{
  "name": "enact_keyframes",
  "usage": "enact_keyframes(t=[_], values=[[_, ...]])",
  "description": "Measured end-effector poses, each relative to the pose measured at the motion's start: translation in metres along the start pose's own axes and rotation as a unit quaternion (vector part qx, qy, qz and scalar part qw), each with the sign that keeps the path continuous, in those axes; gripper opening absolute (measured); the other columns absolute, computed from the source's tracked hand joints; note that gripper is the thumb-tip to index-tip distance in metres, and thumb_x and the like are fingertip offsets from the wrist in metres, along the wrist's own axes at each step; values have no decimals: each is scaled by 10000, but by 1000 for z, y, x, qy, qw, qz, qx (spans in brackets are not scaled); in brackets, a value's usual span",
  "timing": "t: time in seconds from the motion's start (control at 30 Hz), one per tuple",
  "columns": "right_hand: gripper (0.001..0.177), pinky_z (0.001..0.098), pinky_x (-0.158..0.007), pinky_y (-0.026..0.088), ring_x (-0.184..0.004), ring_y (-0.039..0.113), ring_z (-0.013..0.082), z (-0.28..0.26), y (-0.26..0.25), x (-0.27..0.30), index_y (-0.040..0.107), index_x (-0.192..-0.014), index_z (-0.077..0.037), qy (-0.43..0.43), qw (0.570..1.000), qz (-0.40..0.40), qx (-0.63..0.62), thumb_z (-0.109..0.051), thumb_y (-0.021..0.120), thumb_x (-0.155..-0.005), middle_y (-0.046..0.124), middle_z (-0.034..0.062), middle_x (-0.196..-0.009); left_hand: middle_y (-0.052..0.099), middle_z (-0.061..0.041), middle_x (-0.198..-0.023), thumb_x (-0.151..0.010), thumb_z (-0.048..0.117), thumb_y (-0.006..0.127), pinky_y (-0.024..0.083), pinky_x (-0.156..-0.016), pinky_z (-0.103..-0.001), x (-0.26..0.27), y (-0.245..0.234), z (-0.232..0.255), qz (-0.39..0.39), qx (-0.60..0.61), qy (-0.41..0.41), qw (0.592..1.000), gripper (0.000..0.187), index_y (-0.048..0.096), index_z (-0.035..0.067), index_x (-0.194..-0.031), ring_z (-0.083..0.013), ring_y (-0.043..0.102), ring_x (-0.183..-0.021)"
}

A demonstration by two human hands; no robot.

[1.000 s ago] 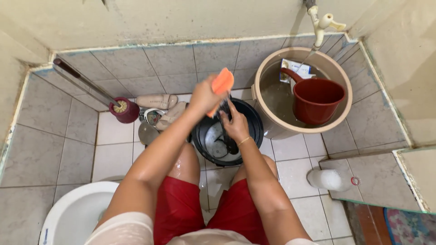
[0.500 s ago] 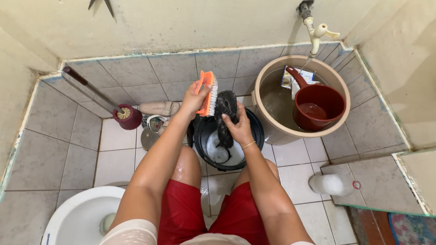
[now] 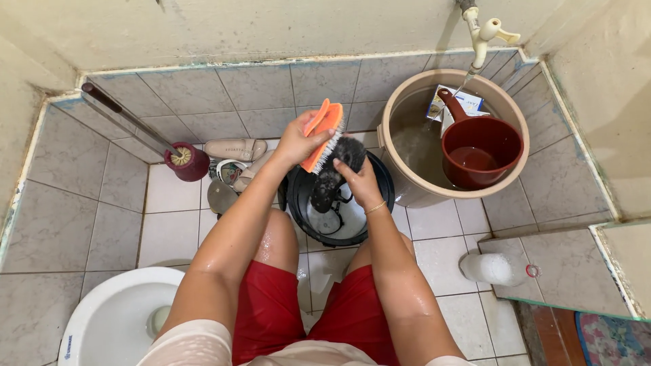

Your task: The person sits on the bathroom floor and washes a pair of black shoes using an orange brush and soapy water from a black bucket. They scrub the shoes thoroughly and rinse them with water from a red scoop.

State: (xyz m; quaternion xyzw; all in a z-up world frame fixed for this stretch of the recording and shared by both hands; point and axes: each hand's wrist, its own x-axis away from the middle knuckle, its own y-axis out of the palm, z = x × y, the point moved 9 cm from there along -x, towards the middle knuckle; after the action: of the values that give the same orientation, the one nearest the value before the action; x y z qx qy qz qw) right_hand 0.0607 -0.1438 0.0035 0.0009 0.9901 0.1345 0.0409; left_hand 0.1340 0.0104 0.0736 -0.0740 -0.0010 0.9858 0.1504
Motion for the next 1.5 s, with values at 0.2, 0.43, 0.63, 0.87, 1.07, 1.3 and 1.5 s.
enact_keyframes(t=[0.2,0.43,0.63,0.87,1.07,1.3,1.5], values=[[535,301,-1067,438,-1241,582,167,9,5,-1,522,-1406,23,-154,956,-34,247,7,702,-902,636,115,-1328,747,-233,-1059,-737,317,873,561,-863,-381,43,67,49,-50,-301,40,952,691,606,57,-1318,-353,729,-982],[390,354,-1037,491,-1137,613,194,44,-30,-4,559,-1353,-13,-90,982,61,154,-72,635,-976,649,89,-1229,761,-203,-1070,-772,409,814,604,-854,-396,17,38,84,62,-261,35,963,623,648,85,-1277,-345,768,-1006],[465,393,-1175,385,-1358,486,225,99,-41,-14,424,-1420,-80,-118,991,-31,62,-216,622,-1022,510,74,-1407,765,-193,-1012,-746,394,848,576,-861,-380,64,104,79,-99,-275,27,956,612,686,101,-1259,-338,750,-956],[496,363,-1064,490,-1270,554,211,37,-24,-5,431,-1418,-65,-172,969,28,177,-167,668,-994,546,85,-1372,794,-105,-1032,-731,438,854,582,-871,-326,40,94,77,-39,-206,4,978,579,723,110,-1190,-225,783,-954],[414,332,-1095,533,-1147,667,200,28,-27,0,594,-1367,-30,-159,965,73,195,-5,650,-958,725,90,-1229,805,-108,-1077,-798,368,840,613,-893,-332,7,44,62,73,-57,48,995,493,702,73,-1168,-239,776,-993],[536,306,-932,453,-1106,576,230,11,-12,-12,524,-1288,33,-225,953,35,200,-58,746,-809,607,122,-1194,772,-189,-1006,-698,312,903,567,-861,-380,32,86,62,-54,-277,65,957,550,723,75,-1160,-319,739,-955],[227,272,-858,530,-960,640,139,17,-27,-7,661,-1190,7,-146,972,75,170,-44,724,-978,657,99,-1103,788,-145,-1035,-722,363,825,597,-833,-357,11,32,65,65,-210,33,975,555,691,81,-1181,-265,796,-963]])
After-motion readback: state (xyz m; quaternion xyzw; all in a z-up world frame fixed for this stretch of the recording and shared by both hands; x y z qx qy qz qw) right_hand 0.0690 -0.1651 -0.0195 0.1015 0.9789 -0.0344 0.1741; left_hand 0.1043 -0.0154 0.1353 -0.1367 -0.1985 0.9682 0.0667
